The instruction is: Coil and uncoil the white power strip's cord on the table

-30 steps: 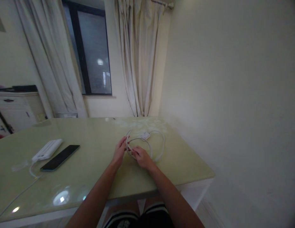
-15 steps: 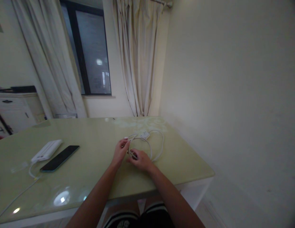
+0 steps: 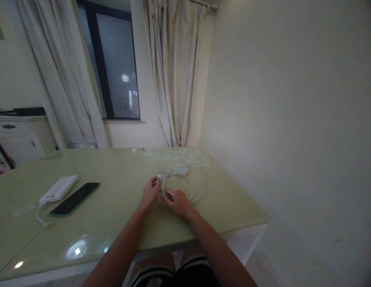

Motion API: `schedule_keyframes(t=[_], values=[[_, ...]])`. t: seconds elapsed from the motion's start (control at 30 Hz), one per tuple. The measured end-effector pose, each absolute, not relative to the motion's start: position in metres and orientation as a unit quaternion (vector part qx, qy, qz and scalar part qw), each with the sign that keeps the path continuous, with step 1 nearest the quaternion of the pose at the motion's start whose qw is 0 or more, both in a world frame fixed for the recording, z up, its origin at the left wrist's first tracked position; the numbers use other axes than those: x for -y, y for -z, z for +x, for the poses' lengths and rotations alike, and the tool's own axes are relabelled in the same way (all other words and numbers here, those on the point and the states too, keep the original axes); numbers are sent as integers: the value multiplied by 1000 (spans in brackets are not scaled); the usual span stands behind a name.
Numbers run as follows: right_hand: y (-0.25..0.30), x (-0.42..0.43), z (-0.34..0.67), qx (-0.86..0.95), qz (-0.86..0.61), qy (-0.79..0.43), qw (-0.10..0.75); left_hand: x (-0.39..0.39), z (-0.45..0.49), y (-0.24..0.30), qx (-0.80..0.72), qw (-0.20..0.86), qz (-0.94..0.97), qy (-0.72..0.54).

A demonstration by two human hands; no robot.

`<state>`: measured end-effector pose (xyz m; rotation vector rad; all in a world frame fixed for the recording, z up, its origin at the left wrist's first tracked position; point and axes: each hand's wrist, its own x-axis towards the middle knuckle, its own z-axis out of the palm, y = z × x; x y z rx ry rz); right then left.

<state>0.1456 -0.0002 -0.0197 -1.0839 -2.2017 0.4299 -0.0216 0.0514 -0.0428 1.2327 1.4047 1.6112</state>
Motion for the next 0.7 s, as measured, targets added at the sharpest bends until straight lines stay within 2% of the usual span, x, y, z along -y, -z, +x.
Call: schedule_keyframes(t=[0.2, 0.37, 0.5, 0.7], values=[[19, -1, 146, 829, -412, -190, 328, -53, -19, 51, -508, 297, 509, -628], [19, -2, 146, 813, -401, -217, 363, -39, -12, 35, -496, 175, 566, -635], [19, -3, 148, 786, -382, -256, 413, -26, -8, 18, -471, 121, 586, -648], [19, -8, 155, 716, -372, -315, 499, -20, -14, 10, -508, 117, 537, -663]])
